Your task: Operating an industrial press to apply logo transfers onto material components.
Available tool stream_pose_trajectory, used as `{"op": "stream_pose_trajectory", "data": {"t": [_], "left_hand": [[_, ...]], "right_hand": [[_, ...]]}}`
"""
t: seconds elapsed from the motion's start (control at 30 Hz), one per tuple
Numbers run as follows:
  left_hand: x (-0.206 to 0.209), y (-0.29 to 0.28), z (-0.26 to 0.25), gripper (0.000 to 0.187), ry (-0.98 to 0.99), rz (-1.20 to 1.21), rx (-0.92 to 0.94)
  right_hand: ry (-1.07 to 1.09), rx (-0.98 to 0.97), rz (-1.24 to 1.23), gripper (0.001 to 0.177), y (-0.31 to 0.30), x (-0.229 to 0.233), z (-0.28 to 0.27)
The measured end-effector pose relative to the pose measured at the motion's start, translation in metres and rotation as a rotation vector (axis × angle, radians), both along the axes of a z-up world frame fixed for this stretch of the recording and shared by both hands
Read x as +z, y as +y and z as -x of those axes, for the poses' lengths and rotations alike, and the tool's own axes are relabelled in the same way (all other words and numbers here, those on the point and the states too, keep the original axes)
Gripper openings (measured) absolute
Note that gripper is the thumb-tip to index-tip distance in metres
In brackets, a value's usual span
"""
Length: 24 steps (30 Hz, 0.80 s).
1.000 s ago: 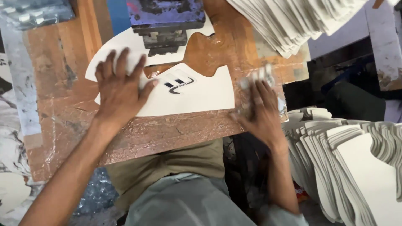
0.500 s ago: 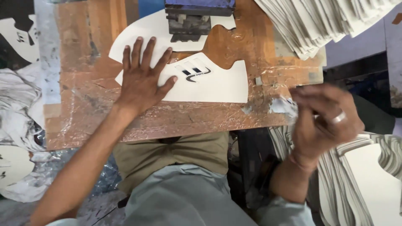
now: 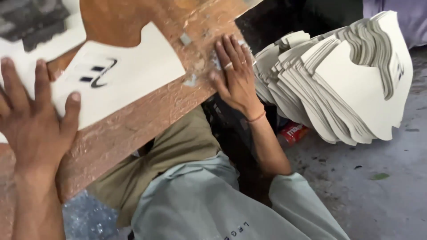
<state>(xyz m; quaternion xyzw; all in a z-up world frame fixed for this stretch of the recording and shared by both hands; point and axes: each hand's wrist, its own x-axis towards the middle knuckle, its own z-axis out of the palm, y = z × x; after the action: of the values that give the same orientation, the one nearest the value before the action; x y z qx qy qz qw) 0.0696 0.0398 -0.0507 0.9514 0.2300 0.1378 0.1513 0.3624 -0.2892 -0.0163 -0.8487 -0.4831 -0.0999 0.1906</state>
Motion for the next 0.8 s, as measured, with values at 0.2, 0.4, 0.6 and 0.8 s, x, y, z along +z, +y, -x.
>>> {"op": "stream_pose_trajectory", "data": {"t": [0.2,0.4,0.6,0.8], "left_hand": [[-0.035,0.009,0.030,0.064,0.134,-0.252,0.063],[0.009,0.002,0.011,0.062,0.060,-0.099,0.036],[-0.008,0.001,-0.001,0.067,-0.011,-0.110,0.124],[-0.004,-0.002,-0.002,0.072,-0.063,-0.086,0.145]], "right_hand": [[-0.008,0.013,-0.021,0.084,-0.018,0.023,0.025],[0.047,-0.235,-0.291,0.011,-0.097,0.012,-0.017],[0.272,-0.148,-0.688,0.018,-0.074,0.066,-0.038],[0.393,0.518,-0.729,0.017,0.111,0.132,0.080]]}}
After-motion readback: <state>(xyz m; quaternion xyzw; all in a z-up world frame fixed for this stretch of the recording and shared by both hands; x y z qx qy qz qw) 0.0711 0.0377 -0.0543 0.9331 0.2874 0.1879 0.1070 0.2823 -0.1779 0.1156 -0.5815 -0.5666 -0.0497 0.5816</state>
